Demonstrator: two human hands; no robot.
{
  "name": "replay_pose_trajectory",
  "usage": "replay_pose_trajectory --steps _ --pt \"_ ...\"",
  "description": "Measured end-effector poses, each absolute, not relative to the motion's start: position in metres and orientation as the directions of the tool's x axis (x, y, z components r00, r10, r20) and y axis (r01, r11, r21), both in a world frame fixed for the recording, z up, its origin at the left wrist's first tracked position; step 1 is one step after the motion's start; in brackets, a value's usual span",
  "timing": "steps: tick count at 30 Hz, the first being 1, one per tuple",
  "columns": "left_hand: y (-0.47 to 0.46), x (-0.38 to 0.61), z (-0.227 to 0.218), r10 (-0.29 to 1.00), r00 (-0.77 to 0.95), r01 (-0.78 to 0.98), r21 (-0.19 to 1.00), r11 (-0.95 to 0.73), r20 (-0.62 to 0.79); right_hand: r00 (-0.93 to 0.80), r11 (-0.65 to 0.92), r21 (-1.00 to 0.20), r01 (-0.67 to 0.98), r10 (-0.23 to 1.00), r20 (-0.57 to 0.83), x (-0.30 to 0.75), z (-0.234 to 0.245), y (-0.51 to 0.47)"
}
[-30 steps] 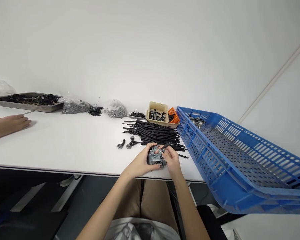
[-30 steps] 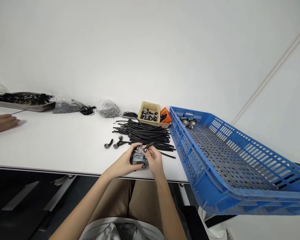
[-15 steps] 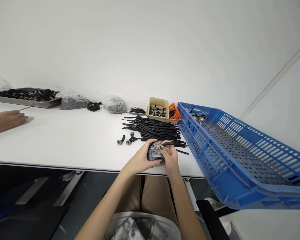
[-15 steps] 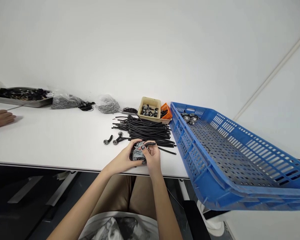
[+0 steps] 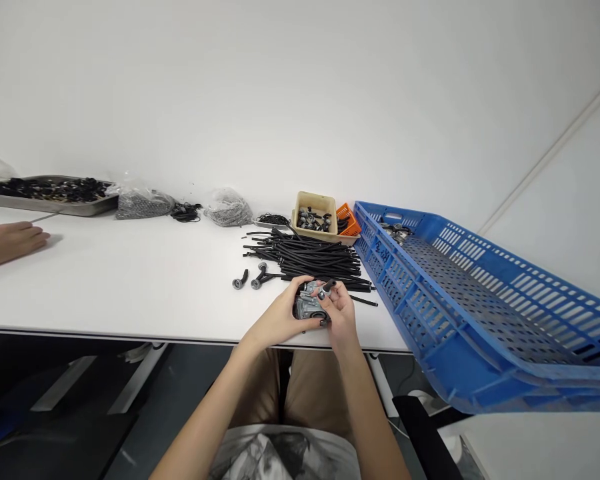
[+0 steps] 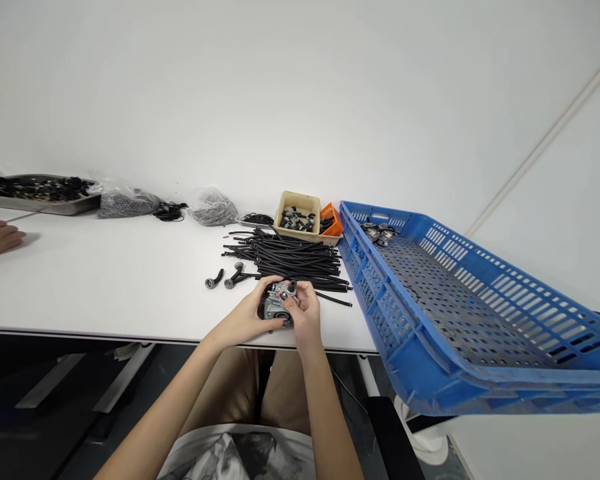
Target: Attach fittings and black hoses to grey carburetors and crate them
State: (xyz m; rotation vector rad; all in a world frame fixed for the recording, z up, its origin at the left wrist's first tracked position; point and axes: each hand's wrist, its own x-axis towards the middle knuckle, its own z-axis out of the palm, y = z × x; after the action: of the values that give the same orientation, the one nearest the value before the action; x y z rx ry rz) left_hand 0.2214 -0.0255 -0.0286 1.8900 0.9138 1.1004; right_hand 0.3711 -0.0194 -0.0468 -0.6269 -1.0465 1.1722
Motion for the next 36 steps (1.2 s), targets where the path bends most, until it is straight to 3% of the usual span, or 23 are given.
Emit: replay_pose_trajectory --steps 11,22,29,36 --pt "-0.0275 0.222 -0.0269 0.87 0.369 0.22 0.878 -0.424 0.327 -0.005 0.273 -0.803 -0.53 0.946 0.324 0.3734 -0.0407 -0.027" --pt "-0.0273 0.2221 -0.0258 0.857 0.365 0.213 0.864 -0.456 0.363 0.004 0.275 -0.872 -0.404 0.954 0.3 0.3729 -0.0431 -0.0241" --pt "-0.0274 0.2223 -0.0245 0.856 0.38 0.216 0.866 -0.451 0.351 -0.014 0.224 -0.813 -0.537 0.962 0.274 0.3744 -0.0379 -0.0279" --pt "-0.0277 0.2225 -0.0248 0.859 0.375 0.225 0.864 -0.45 0.35 -0.026 0.231 -0.815 -0.531 0.957 0.288 0.3759 -0.0388 -0.0273"
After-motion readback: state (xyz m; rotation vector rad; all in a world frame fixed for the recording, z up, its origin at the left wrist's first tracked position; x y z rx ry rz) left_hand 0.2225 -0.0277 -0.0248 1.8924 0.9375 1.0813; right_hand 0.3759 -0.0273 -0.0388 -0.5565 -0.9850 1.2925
